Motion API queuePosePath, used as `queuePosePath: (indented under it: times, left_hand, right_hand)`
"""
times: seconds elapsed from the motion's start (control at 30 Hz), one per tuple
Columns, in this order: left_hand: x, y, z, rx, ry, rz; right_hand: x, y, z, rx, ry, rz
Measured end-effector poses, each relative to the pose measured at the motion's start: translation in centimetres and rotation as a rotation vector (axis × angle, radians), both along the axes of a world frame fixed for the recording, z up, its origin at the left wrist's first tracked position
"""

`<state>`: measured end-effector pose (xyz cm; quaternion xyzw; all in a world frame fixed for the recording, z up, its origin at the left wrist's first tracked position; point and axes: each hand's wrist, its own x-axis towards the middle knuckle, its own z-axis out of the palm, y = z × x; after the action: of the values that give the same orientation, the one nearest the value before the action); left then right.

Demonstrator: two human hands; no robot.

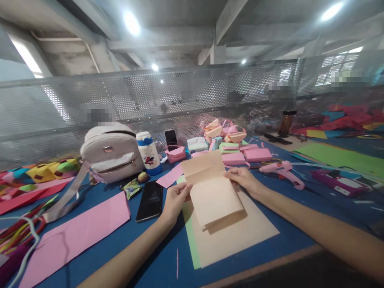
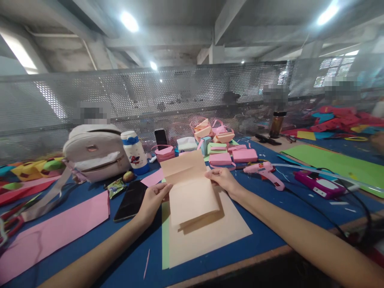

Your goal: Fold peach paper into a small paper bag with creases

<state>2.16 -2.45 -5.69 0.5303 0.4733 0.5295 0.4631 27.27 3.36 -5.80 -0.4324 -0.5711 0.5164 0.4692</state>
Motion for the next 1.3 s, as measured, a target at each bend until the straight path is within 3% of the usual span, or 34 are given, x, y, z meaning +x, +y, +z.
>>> queuePosePath:
  times: [0.57, 1.3]
  left_hand:
    - [-0.4, 0.3, 0.4, 0.013, -0.06, 0.028]
    - [-0.9, 0.8, -0.2, -0.038, -0.102, 0.076]
  right_hand:
    - [0.2, 0.0, 0.3, 0.07, -0.074, 0.028]
    - [0.4, 0.3, -0.5, -0.054, -0.152, 0.146]
